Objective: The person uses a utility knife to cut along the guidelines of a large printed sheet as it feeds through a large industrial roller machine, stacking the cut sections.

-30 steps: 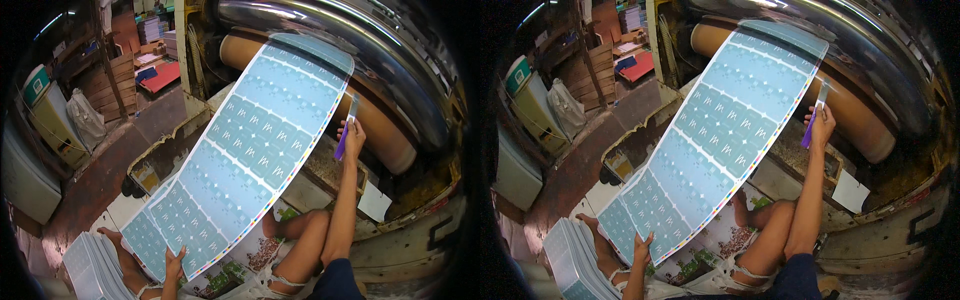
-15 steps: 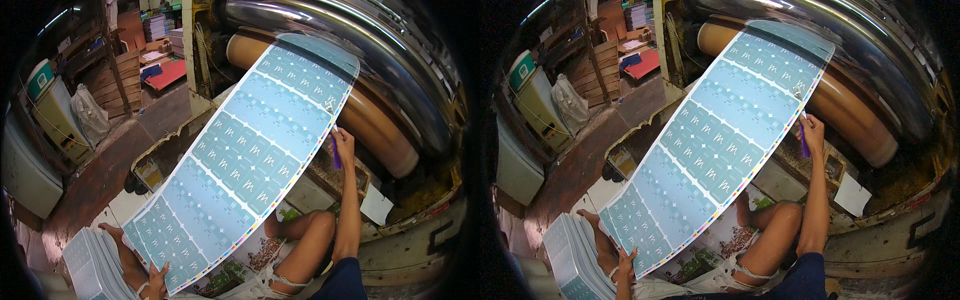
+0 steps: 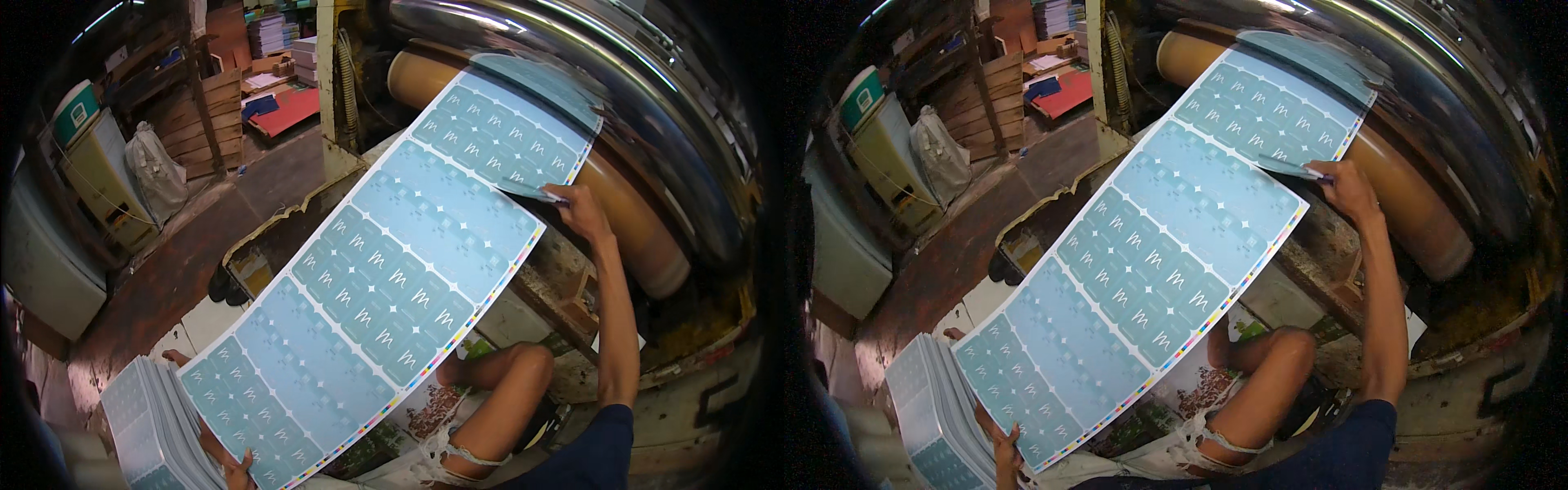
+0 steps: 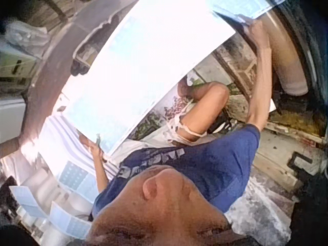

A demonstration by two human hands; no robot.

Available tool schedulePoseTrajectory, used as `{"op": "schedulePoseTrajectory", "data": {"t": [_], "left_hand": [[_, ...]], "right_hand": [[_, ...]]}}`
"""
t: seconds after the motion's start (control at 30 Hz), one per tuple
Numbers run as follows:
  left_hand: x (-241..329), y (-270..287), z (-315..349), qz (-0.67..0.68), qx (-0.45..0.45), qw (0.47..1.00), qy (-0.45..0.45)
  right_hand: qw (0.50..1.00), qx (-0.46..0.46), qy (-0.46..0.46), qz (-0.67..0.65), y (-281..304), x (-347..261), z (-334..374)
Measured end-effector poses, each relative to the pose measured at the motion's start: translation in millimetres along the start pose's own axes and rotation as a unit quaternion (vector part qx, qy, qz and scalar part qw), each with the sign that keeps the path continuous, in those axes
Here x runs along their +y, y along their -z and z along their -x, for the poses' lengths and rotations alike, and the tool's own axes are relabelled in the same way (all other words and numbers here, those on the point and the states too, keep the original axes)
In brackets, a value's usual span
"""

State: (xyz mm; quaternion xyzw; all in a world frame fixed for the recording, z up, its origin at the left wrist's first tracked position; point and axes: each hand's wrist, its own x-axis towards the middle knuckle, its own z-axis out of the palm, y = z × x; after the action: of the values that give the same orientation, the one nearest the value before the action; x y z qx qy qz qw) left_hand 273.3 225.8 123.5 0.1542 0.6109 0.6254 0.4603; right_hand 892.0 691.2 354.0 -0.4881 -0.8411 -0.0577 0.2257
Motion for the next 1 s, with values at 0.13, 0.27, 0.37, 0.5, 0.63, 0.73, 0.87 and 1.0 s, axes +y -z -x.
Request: {"op": "schedulePoseTrajectory", "data": {"t": [0.13,0.27,0.37,0.5,0.63,0.73,0.87,1.0], "left_hand": [[-44.1,-13.7,-16.5,0.028,0.052,0.998,0.020],[-132.6,-15.7,-48.6,0.041,0.067,0.997,0.020],[-163.4,85.6,-74.7,-0.029,0.102,0.994,-0.005],[-225.0,291.3,-119.7,-0.075,0.150,0.986,-0.002],[-284.8,441.8,-193.6,-0.138,0.089,0.986,-0.037],[-291.7,530.6,-236.9,-0.130,0.012,0.991,-0.024],[-303.2,590.6,-267.1,-0.138,0.047,0.989,-0.040],[-315.0,536.5,-259.0,-0.179,0.022,0.977,-0.111]], "right_hand": [[0.972,-0.056,-0.200,-0.112,31.8,37.9,-38.6],[0.979,0.002,-0.148,-0.142,-7.0,58.2,-2.2],[0.976,0.044,-0.170,-0.130,-91.0,-9.5,59.1],[0.969,0.074,-0.170,-0.160,-204.5,-164.8,148.0],[0.978,0.065,-0.140,-0.137,-306.2,-322.2,225.1],[0.976,0.030,-0.167,-0.136,-354.2,-434.6,268.7],[0.985,0.030,-0.113,-0.130,-377.5,-497.2,274.9],[0.975,-0.046,-0.176,-0.130,-365.2,-521.9,271.6]]}}
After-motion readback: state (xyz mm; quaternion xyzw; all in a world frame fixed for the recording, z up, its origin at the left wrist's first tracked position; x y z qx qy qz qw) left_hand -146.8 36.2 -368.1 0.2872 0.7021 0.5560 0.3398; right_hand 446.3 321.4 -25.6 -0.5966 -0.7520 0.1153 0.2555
